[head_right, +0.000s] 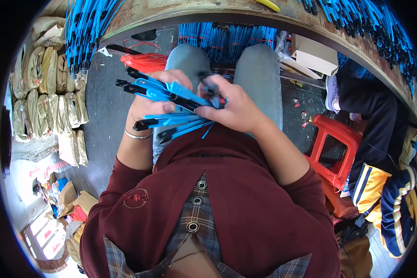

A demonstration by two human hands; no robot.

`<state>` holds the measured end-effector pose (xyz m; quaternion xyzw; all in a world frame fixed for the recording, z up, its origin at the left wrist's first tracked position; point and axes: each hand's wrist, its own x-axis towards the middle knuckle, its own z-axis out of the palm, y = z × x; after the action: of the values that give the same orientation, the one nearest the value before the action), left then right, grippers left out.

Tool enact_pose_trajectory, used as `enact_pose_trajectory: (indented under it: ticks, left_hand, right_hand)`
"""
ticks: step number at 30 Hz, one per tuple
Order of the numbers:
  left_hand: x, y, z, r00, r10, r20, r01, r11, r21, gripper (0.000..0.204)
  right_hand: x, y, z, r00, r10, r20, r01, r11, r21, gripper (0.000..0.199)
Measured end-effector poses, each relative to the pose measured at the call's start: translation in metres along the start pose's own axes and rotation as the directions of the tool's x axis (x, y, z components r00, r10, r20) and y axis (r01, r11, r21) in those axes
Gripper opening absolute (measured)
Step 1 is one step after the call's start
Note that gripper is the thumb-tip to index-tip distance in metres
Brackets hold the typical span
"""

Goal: The person threads metal wire through sets of umbrella ribs, attaches the ribs into plastic hub runners, and twists and trims the wire using pliers.

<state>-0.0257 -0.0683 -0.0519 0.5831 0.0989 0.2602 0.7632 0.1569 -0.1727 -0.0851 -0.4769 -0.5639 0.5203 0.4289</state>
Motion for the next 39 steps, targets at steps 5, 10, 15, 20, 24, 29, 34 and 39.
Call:
enact_pose_trajectory:
  ticks: [5, 10, 15, 20, 24, 29, 34, 39]
  left_hand:
    - [0.002, 0.011, 0.015, 0.988, -0.067, -0.136, 0.099, 0.966, 0.239, 0.025]
    - [0.003, 0.001, 0.011, 0.996, -0.029, 0.079, 0.031, 0.999, -0.03, 0.023]
    - [0.003, 0.001, 0.009, 0.995, -0.024, 0.101, 0.032, 0.996, -0.082, 0.021]
    - [-0.002, -0.001, 0.013, 0.998, -0.066, -0.001, 0.066, 0.997, 0.033, 0.02]
    - [-0.002, 0.007, 0.02, 0.991, -0.132, -0.035, 0.133, 0.99, 0.035, 0.02]
    - [-0.011, 0.003, 0.023, 0.936, -0.094, -0.338, 0.152, 0.977, 0.148, 0.038]
    - [-0.019, -0.006, 0.006, 0.941, -0.107, -0.322, 0.144, 0.985, 0.094, 0.036]
    - [-0.013, -0.002, 0.011, 0.997, -0.028, -0.07, 0.034, 0.995, 0.092, 0.022]
  right_hand:
    - [-0.001, -0.004, 0.006, 0.996, 0.088, -0.002, -0.084, 0.957, 0.279, 0.02]
    - [-0.003, 0.003, 0.002, 0.994, -0.069, 0.082, 0.04, 0.951, 0.308, 0.016]
    - [-0.004, -0.002, 0.004, 0.994, -0.02, 0.103, -0.017, 0.938, 0.346, 0.016]
    - [-0.005, 0.003, 0.021, 0.993, 0.051, -0.106, 0.005, 0.882, 0.472, 0.015]
    - [-0.005, 0.003, 0.023, 0.984, 0.128, -0.125, -0.038, 0.834, 0.551, 0.016]
    - [-0.014, 0.01, 0.024, 0.966, 0.128, -0.225, 0.009, 0.853, 0.522, 0.023]
    - [-0.018, -0.009, 0.006, 0.995, -0.095, -0.013, 0.093, 0.935, 0.341, 0.035]
    - [-0.022, -0.001, 0.021, 0.988, -0.121, -0.094, 0.136, 0.978, 0.16, 0.045]
